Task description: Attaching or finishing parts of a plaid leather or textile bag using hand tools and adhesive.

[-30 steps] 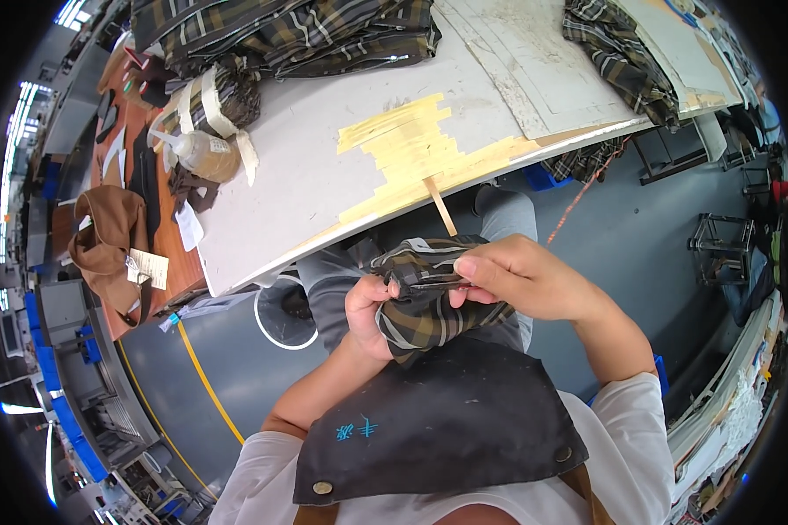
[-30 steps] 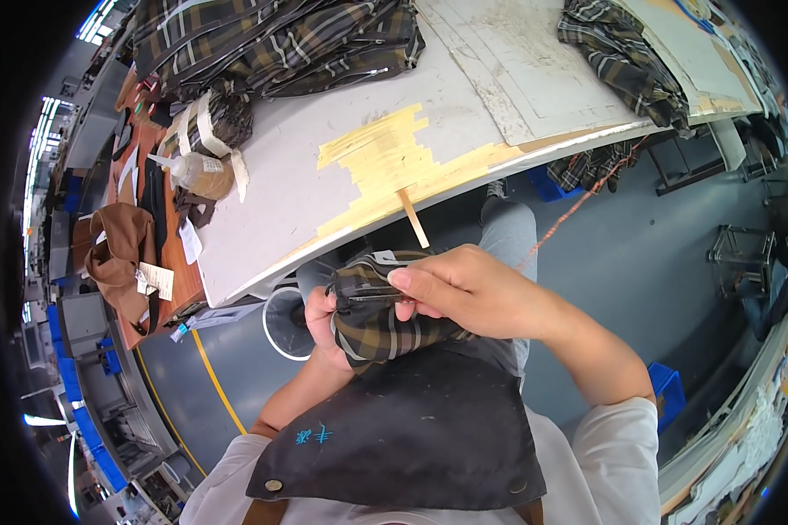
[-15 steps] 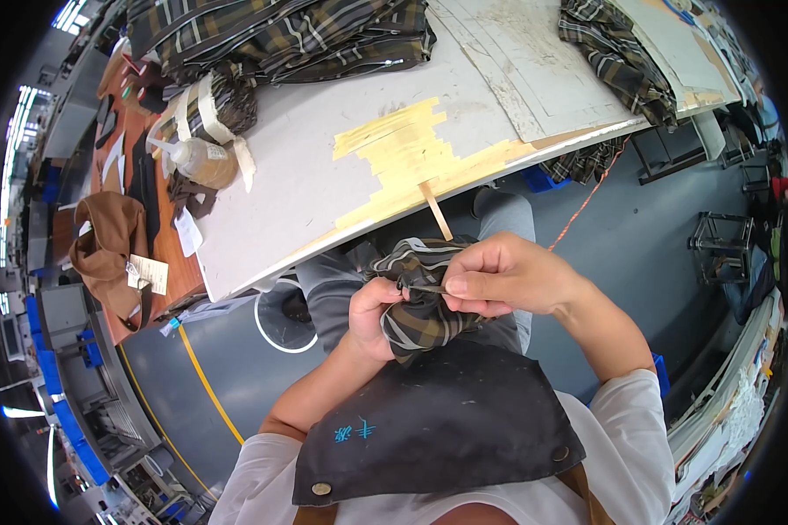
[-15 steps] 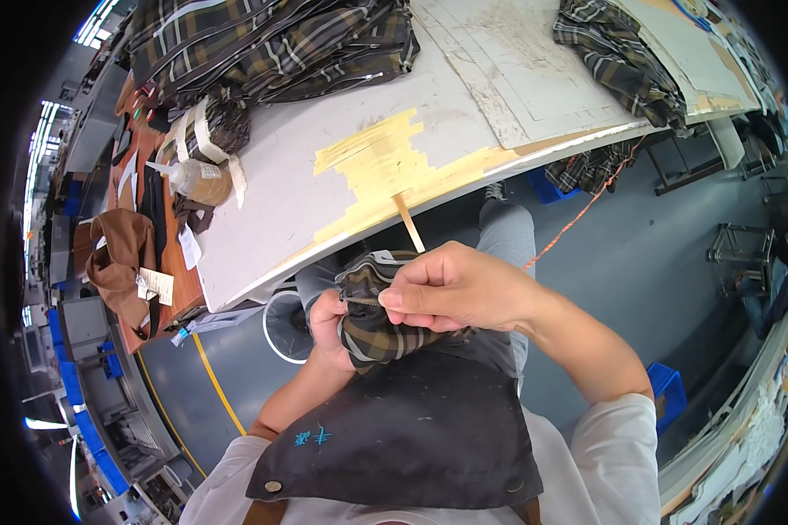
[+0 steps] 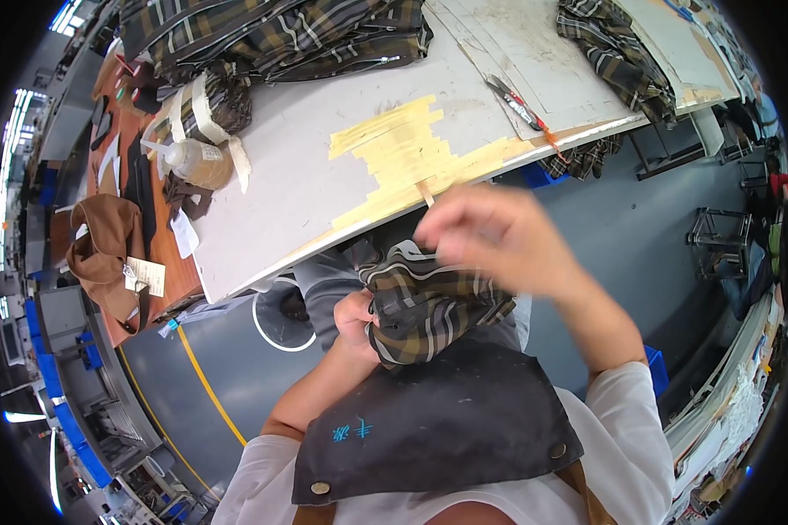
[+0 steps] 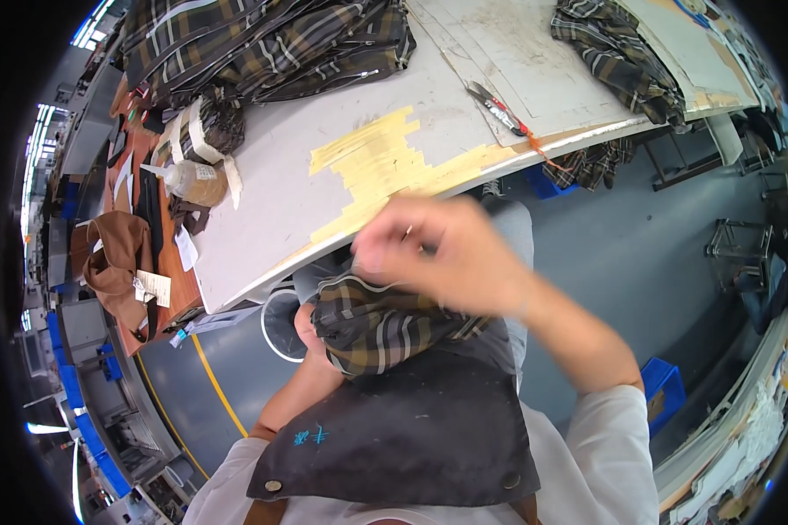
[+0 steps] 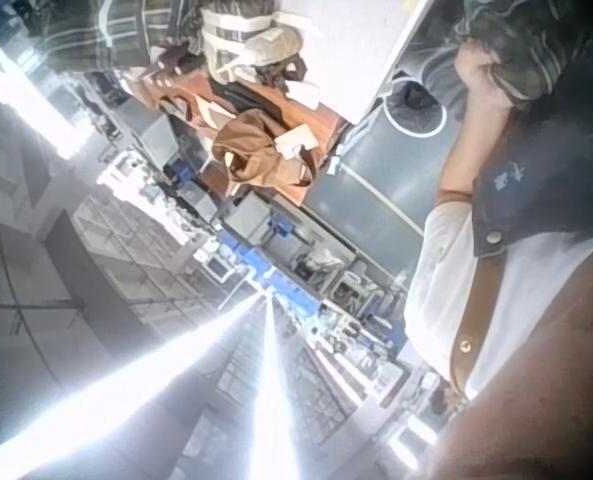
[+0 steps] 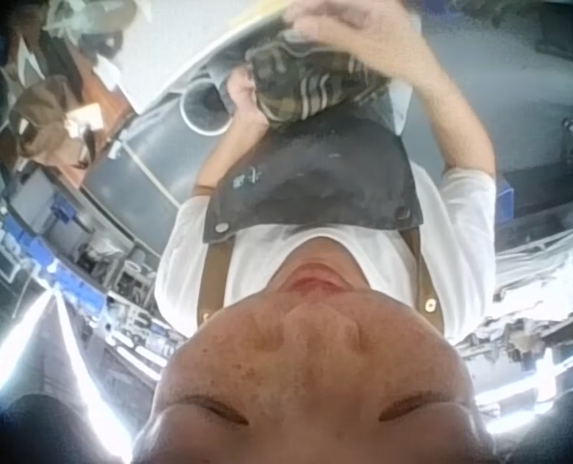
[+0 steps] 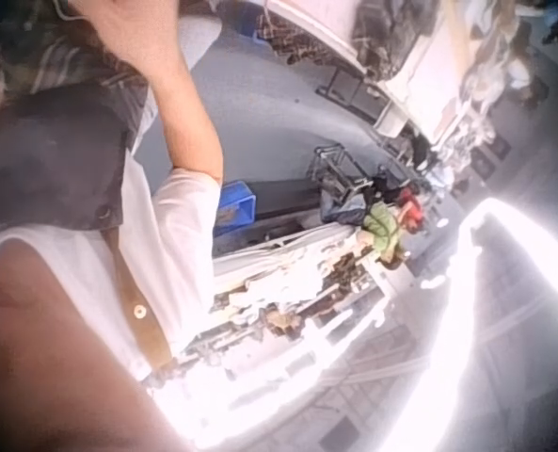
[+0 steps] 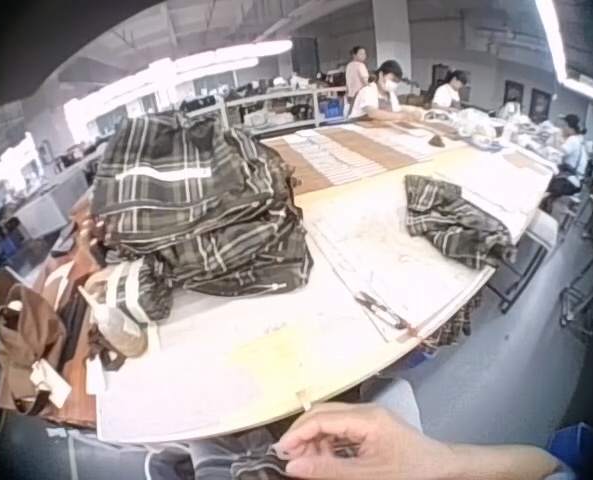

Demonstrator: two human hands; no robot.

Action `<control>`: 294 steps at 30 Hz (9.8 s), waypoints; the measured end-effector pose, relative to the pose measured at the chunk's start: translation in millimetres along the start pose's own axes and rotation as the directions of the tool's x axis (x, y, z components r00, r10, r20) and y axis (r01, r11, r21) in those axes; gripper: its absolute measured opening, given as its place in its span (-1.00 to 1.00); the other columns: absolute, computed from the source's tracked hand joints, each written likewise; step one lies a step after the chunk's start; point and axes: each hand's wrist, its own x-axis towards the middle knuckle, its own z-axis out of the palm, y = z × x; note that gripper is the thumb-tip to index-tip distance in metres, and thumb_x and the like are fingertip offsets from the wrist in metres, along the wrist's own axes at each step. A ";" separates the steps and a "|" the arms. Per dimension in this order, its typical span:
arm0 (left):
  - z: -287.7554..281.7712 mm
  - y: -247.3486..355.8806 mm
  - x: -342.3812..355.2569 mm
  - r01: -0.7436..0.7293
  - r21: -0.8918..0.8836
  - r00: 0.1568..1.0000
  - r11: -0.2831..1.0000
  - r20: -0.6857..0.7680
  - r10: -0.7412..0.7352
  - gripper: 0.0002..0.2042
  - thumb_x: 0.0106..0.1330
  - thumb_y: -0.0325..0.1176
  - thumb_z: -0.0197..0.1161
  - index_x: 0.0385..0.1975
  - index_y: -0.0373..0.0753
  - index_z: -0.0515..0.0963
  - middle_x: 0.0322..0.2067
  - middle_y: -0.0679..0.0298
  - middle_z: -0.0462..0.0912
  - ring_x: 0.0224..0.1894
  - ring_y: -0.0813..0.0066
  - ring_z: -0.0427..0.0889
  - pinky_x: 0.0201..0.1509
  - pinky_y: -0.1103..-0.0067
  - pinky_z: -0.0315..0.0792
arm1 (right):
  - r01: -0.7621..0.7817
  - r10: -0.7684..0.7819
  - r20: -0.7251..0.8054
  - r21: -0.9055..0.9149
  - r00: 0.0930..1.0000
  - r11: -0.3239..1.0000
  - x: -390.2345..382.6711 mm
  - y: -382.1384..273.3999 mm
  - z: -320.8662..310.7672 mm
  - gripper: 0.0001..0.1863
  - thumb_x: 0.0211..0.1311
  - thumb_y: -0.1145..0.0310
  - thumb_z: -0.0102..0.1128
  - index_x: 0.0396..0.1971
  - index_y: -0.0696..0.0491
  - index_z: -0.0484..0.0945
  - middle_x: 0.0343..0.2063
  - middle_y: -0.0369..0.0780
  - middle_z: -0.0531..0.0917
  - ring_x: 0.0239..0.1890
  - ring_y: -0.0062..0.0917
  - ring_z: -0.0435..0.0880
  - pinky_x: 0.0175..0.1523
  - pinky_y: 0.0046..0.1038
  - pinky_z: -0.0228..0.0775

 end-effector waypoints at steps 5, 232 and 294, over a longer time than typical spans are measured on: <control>-20.3 -7.6 10.3 -0.055 0.066 0.964 0.996 0.264 0.036 -0.48 -0.29 -0.32 0.11 -0.21 -0.40 0.38 -0.23 0.06 0.48 -0.19 0.29 0.52 -0.04 0.51 0.41 | -0.178 0.124 0.172 0.349 0.977 0.920 -10.6 14.6 34.1 -0.77 -0.06 0.57 0.26 -0.32 0.15 0.52 -0.40 -0.37 0.41 -0.41 -0.73 0.32 -0.27 -0.68 0.22; 18.6 -7.2 3.9 0.063 0.590 0.998 0.805 -0.037 -0.051 -0.69 0.15 -0.53 0.18 -0.08 -0.36 0.41 -0.21 0.31 0.52 -0.19 0.65 0.48 -0.07 0.69 0.34 | -0.046 -0.092 -0.207 -0.582 0.974 0.812 -54.8 6.1 26.0 -0.74 -0.28 0.69 0.25 -0.51 0.13 0.43 -0.57 -0.27 0.42 -0.60 -0.64 0.38 -0.56 -0.64 0.17; -57.4 -23.8 43.8 0.275 0.073 0.930 0.959 -0.275 -0.245 -0.81 0.26 -0.32 0.10 -0.24 -0.27 0.50 -0.30 0.30 0.58 -0.22 0.55 0.55 -0.09 0.59 0.42 | -0.079 -0.125 -0.375 -0.485 0.918 0.871 -44.9 73.5 11.1 -0.87 -0.10 0.59 0.26 -0.50 0.18 0.50 -0.56 -0.24 0.52 -0.56 -0.61 0.48 -0.45 -0.62 0.34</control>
